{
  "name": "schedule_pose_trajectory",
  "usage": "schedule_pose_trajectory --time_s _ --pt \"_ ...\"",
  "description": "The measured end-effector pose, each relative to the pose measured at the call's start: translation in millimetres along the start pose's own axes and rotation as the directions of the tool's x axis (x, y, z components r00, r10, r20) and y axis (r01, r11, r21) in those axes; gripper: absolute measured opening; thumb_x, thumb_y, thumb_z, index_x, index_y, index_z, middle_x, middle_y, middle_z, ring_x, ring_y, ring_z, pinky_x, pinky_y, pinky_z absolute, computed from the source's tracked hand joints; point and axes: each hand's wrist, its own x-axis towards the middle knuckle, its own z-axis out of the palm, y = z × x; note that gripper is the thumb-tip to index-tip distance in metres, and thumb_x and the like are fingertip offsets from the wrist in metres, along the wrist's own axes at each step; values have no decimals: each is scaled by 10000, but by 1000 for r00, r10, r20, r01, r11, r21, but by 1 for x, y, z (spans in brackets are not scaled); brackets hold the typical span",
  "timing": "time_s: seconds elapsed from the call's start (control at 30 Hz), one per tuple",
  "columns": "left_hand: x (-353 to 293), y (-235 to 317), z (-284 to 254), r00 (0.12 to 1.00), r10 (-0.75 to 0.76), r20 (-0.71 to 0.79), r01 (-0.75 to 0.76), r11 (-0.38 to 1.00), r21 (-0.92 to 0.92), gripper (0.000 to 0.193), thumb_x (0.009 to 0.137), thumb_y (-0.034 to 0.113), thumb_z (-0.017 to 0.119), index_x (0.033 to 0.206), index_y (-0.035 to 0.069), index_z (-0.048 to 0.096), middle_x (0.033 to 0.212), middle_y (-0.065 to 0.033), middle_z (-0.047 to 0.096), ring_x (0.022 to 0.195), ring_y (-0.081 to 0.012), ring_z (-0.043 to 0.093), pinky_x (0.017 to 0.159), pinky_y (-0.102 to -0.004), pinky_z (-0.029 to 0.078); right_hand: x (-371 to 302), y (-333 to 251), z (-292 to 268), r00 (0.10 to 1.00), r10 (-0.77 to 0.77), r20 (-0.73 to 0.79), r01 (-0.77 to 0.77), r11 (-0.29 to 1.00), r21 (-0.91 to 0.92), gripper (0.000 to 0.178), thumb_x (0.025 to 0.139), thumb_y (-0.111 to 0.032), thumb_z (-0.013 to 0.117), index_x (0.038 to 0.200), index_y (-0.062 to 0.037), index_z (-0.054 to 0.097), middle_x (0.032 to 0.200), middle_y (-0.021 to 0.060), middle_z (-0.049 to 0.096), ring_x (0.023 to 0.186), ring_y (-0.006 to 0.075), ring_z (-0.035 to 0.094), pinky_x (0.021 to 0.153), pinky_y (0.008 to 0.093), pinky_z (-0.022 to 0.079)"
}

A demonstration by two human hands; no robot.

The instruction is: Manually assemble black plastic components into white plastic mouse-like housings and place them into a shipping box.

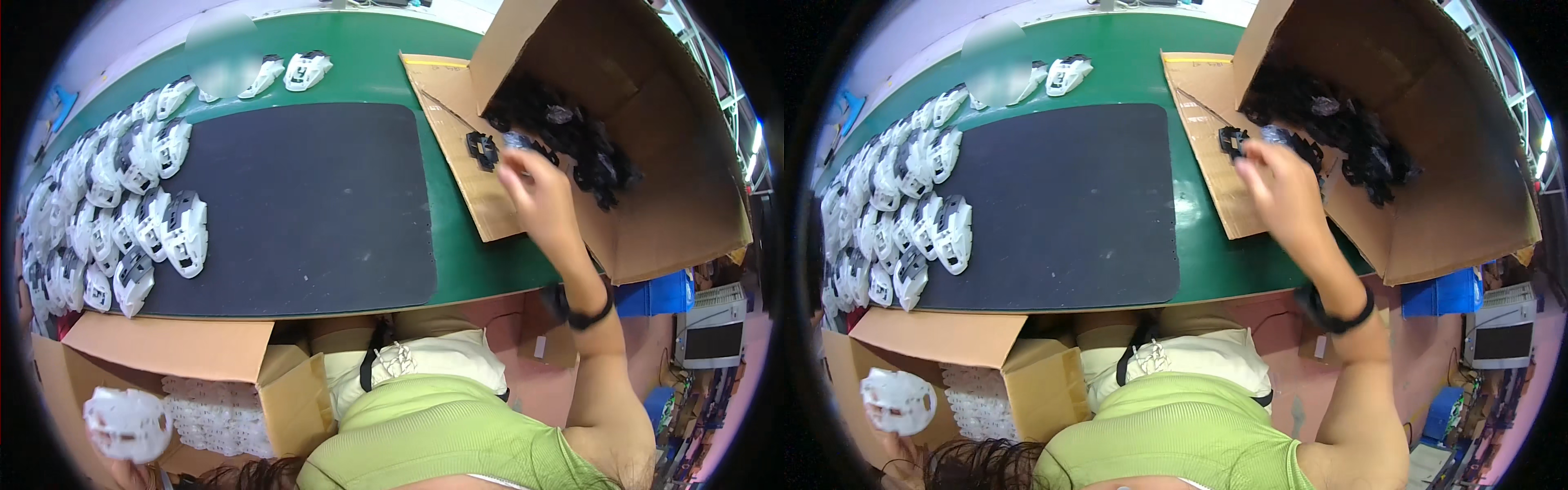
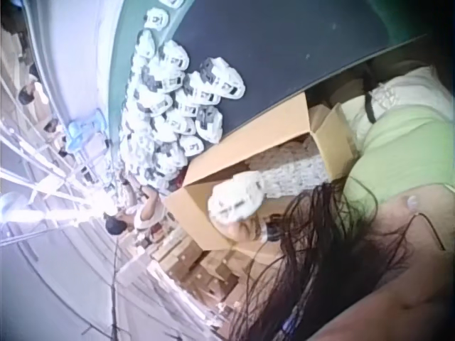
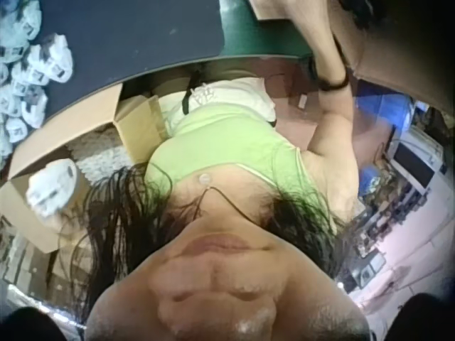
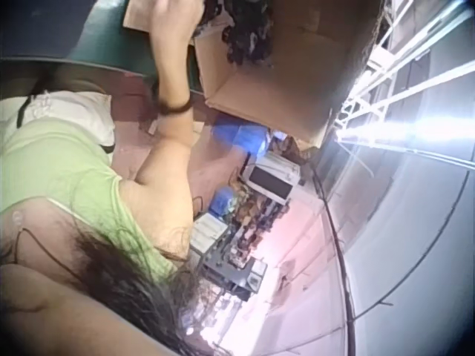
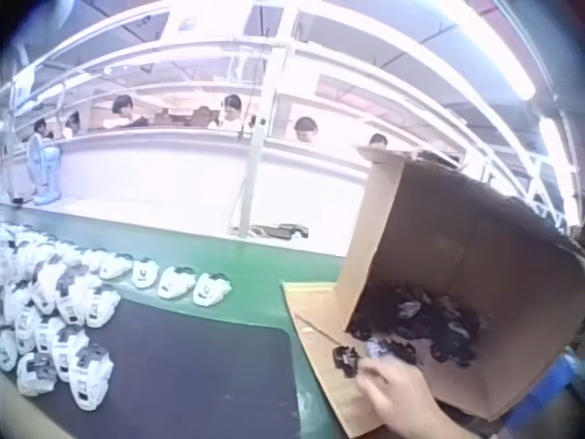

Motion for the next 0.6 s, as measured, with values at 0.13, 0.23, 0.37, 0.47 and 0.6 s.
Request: schedule_pose_trajectory --time_s 0.13,0.23,0.37,0.47,0.6 --pt "-7 -67 79 762 326 559 -606 663 440 647 744 309 559 1221 -78 354 1144 -197 503 988 -284 557 852 -388 468 57 7 46 991 -45 128 99 886 -454 327 785 -260 629 926 34 612 944 209 608 862 353 588 749 413 466" --pt "3 -134 172 704 478 525 -673 686 278 606 720 172 578 1206 -105 344 1186 -228 493 959 -263 572 828 -362 475 69 18 46 977 49 210 55 887 -459 271 765 -247 618 832 15 607 831 223 613 788 386 589 703 461 465" --pt "21 -174 232 776 208 595 -391 899 195 240 870 27 478 1097 -16 412 1058 -119 544 982 -172 548 869 -296 436 46 -12 29 999 37 -13 -40 949 -314 147 806 -134 580 836 8 603 726 178 617 656 285 613 630 386 491" --pt "30 -189 241 744 98 660 -307 929 208 232 879 10 483 1102 6 418 1040 -91 557 976 -124 536 849 -268 432 22 -81 17 978 14 208 -144 766 626 124 872 -97 547 875 16 599 748 60 621 645 94 582 581 223 482" --pt "32 -198 248 695 51 717 -266 945 190 250 901 30 468 1146 18 416 1030 -71 559 952 -110 530 838 -250 422 -16 -157 42 872 -170 460 -379 363 851 142 868 -117 585 919 16 586 813 32 598 699 66 554 581 181 453"
